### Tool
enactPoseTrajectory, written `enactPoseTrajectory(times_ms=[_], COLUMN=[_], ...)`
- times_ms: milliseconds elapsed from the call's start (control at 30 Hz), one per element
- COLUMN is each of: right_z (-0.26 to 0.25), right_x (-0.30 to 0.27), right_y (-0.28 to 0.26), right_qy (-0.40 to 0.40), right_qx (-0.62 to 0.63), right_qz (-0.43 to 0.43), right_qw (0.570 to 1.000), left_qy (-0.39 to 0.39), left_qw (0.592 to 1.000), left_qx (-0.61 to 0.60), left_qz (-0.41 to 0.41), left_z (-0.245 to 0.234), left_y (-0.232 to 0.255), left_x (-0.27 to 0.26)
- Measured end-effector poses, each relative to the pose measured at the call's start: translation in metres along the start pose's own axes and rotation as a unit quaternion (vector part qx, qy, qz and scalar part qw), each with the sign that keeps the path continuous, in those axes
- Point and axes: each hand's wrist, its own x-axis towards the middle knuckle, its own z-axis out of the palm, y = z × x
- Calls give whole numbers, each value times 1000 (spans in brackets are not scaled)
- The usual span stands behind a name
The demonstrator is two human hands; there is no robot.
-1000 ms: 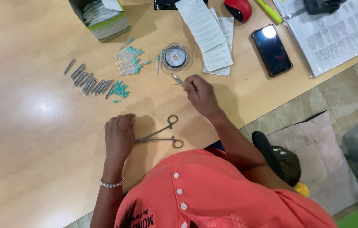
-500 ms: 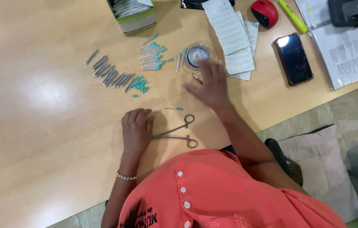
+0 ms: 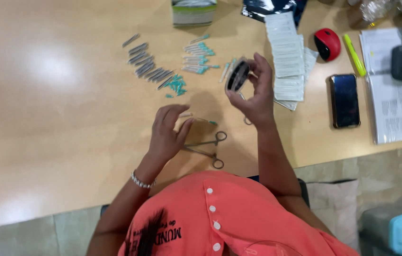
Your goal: The person sits at a table and assembles medical supplies by threading a suture needle with surgical thread, using scissors to cut the thread and hemostats to hold the needle. They repeat the process with additional needles and thread, handling syringes and packaged items on the table.
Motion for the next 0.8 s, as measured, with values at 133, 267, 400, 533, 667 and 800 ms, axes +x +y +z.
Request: enactPoseTrajectory(times_ms=[133,267,400,533,667,800], right_z=[21,29,38,43,48,48], right_x=[-18,-24,-24,-24,-30,-33], right_y=[-20,-41,-49,-58,-56,-60], right_qy=[-34,-65,-75,-95,-121,-157], right_qx=[56,-52,-112,-149,-196,-177], right_qz=[-18,-97,-168,-240,-332,-319], right_qw=[998,992,976,955,915,918], left_qy=[12,4,-42,-74,-114,-137], left_qw=[995,916,916,865,765,809], left_qx=[-94,-364,-354,-433,-539,-490], left_qz=[3,-166,-182,-242,-333,-294], left_z=[6,6,-13,-9,5,-14], left_y=[17,20,36,29,-4,21], left_x=[13,16,25,29,28,33])
